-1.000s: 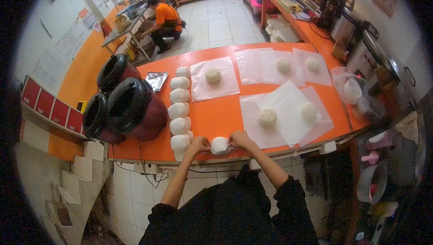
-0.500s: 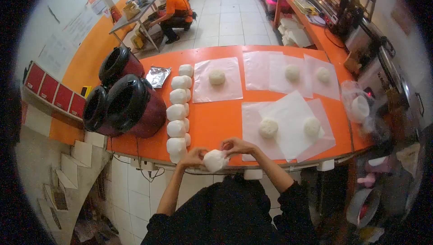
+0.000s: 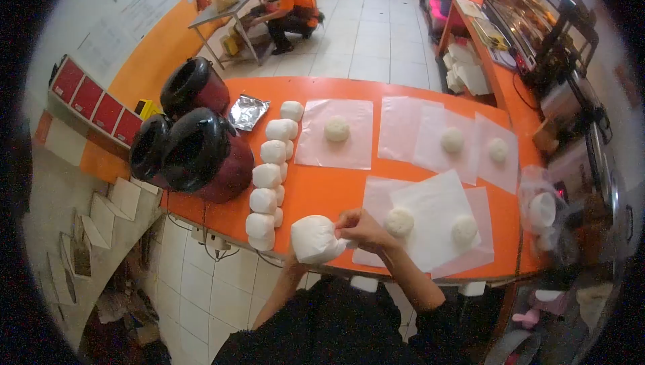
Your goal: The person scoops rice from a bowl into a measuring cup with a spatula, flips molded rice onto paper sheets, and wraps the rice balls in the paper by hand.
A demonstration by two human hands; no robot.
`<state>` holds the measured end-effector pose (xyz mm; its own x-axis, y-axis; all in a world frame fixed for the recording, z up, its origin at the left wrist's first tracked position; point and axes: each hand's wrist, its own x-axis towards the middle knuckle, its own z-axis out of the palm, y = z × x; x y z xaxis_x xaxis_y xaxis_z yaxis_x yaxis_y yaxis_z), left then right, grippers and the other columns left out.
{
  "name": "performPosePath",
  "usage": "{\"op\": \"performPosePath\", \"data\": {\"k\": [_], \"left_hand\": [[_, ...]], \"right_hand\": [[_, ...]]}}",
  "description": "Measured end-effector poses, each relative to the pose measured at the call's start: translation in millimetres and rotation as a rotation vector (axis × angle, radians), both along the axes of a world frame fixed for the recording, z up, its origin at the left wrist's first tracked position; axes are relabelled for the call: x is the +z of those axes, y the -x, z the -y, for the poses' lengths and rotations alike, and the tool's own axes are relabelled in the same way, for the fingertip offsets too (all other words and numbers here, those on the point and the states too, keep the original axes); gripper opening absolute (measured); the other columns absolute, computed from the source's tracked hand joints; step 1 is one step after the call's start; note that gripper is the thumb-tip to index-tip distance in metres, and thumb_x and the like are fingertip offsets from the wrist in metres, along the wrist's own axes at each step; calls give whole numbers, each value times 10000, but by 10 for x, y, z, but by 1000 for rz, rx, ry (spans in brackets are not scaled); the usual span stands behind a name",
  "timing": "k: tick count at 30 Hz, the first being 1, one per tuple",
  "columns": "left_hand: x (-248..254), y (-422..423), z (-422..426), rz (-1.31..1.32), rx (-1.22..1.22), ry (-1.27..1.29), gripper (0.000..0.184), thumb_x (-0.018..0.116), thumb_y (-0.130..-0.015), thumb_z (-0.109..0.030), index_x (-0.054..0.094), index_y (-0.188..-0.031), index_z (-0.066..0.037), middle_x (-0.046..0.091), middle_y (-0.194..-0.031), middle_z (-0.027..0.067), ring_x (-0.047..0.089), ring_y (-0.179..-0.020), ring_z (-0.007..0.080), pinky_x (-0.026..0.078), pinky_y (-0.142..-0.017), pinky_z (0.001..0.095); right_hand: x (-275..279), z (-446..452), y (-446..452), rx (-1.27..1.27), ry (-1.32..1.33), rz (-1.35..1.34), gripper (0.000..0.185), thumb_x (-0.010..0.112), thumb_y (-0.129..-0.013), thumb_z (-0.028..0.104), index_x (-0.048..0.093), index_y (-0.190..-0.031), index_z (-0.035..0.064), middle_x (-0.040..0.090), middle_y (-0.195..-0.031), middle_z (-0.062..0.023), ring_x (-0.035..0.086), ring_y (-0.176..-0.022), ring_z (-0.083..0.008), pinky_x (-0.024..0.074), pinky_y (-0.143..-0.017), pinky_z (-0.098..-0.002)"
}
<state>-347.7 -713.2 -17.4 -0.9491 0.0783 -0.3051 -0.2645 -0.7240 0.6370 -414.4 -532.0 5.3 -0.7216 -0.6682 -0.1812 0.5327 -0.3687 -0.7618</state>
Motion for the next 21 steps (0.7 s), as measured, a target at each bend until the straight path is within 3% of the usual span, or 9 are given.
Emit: {"op": "performPosePath", "data": {"k": [1, 4, 5, 8, 11, 15, 18, 19, 21], "left_hand": [[-102, 29, -35, 69, 66, -80, 230, 700, -749, -27, 631, -968, -8, 647, -967, 80, 622, -881, 168, 520, -754, 321], [-347, -9, -72, -3, 104, 80, 215, 642, -788, 15, 610, -1000, -3, 635, -1007, 95, 620, -894, 183, 510, -806, 335], [-381, -18, -71, -95, 61, 167, 197, 588, -859, -67, 585, -1043, 5, 608, -1071, 105, 611, -926, 201, 506, -821, 349], [-136, 34, -133, 41, 1, 122, 343, 497, -930, -287, 540, -1128, -11, 585, -1119, 97, 589, -984, 191, 501, -810, 316], [237, 114, -396, 142, 24, -17, 533, 358, -932, -501, 525, -1113, -28, 600, -1029, 65, 586, -936, 152, 492, -778, 294], [-29, 191, -474, 113, 68, 53, 563, 323, -913, -566, 505, -1040, -49, 577, -919, 34, 570, -827, 124, 480, -729, 302], [92, 265, -386, 77, 202, 142, 530, 332, -920, -550, 490, -1002, -50, 556, -874, 34, 557, -776, 122, 473, -696, 294], [28, 303, -310, 52, 241, 165, 524, 336, -921, -544, 482, -1009, -49, 554, -874, 38, 557, -776, 124, 469, -685, 281], [-14, 438, -110, -14, 331, 384, 521, 350, -921, -537, 466, -1016, -38, 549, -869, 50, 555, -773, 132, 463, -671, 271]], "right_hand": [[128, -50, 48, -25, -110, -16, 108, 717, -721, 46, 637, -779, 2, 630, -712, -40, 572, -596, -81, 452, -497, -220], [230, -264, 236, 21, -330, -177, 145, 738, -713, 73, 652, -803, -3, 637, -715, -43, 568, -593, -76, 451, -507, -215], [167, -325, 300, 34, -342, -236, 150, 734, -722, 66, 660, -829, -9, 655, -738, -54, 598, -641, -87, 482, -562, -217], [402, -400, 423, 86, -399, -322, 119, 704, -750, 41, 661, -849, -9, 667, -777, -67, 627, -710, -105, 508, -639, -231], [456, -370, 498, 224, -430, -417, 93, 667, -783, 25, 643, -856, -27, 660, -787, -77, 634, -745, -122, 518, -681, -245], [518, -192, 594, 306, -374, -409, 113, 700, -762, 64, 607, -775, 1, 638, -766, -57, 621, -750, -130, 507, -663, -277], [489, -28, 688, 146, -577, -1042, 115, 701, -739, 85, 616, -808, 54, 615, -789, -48, 558, -773, -178, 467, -680, -316], [552, 71, 757, 110, -557, -1270, 164, 730, -694, 124, 623, -806, 69, 593, -840, -80, 524, -802, -245, 455, -699, -335], [566, 266, 714, -75, -653, -1306, 185, 732, -690, 138, 620, -814, 59, 584, -870, -94, 528, -808, -265, 445, -735, -352]]}}
